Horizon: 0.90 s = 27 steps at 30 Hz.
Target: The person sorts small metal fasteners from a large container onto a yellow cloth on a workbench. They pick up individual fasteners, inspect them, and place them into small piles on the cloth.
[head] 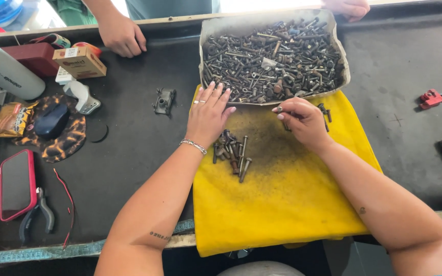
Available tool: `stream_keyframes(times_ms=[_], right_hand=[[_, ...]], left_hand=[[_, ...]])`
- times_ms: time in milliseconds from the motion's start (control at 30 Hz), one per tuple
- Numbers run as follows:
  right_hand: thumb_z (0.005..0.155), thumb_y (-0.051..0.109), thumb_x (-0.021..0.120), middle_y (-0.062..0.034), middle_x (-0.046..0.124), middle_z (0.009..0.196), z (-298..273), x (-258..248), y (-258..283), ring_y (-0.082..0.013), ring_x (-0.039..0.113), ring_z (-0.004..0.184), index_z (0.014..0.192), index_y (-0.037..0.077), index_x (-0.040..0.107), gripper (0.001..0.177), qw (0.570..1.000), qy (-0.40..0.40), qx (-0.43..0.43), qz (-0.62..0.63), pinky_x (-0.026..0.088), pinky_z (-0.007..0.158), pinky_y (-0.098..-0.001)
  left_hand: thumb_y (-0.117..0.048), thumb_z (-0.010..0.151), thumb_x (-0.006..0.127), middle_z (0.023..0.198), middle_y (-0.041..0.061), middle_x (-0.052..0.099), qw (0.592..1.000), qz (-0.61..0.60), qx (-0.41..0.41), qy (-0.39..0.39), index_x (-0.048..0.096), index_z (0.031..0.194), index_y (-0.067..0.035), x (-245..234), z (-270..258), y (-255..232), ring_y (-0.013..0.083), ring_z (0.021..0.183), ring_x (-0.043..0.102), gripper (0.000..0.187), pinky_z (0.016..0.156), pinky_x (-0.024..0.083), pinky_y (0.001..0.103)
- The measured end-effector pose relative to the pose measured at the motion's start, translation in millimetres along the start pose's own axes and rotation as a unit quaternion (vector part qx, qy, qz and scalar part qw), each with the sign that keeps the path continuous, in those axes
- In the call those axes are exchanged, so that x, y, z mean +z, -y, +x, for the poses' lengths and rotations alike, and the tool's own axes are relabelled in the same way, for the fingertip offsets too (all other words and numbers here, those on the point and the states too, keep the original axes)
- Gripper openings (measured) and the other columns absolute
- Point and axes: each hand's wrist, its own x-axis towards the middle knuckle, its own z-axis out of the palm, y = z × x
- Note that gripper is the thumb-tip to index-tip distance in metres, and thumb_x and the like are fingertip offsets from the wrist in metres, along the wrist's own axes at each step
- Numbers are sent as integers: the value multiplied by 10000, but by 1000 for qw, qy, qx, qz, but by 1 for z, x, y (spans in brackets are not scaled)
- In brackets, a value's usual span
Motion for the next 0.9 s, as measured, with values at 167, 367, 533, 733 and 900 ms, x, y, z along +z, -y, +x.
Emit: stream_keyframes(times_ms=[167,367,533,733,900], right_hand=[[933,169,819,-97,743,968,5,-10,-10,-257,692,855,1000,74,780,123,1000,1,-18,-3,535,722,-359],[969,141,798,-113,691,895,23,-72,-21,-193,639,812,1100,48,753,167,993,-9,107,-49,513,677,-339],[937,171,721,-62,659,813,41,-116,32,-134,576,733,984,65,737,117,942,58,323,-68,505,617,-264],[881,307,744,-193,775,1008,45,-126,21,-393,693,1023,998,51,815,290,818,236,448,-274,527,925,-507],[893,312,731,-131,804,1003,53,-116,38,-347,700,1077,1072,63,823,321,777,253,474,-328,534,961,-478]], left_hand=[[-494,1045,567,1384,114,657,1000,3,2,7,655,1374,-151,1,-2,1,302,1371,549,483,1183,378,493],[-484,1041,582,1423,105,632,1000,1,0,24,644,1392,-158,-2,1,0,296,1384,536,482,1194,362,494],[-486,1057,558,1463,106,600,1000,7,1,29,634,1400,-151,-5,1,-2,293,1397,520,486,1199,351,491],[-506,1069,527,1466,111,596,999,-5,-11,41,645,1389,-140,-5,0,-1,292,1394,519,500,1207,337,494],[-511,1067,527,1464,105,595,999,-4,-14,45,634,1397,-149,-5,-1,-2,288,1388,523,501,1210,337,496]])
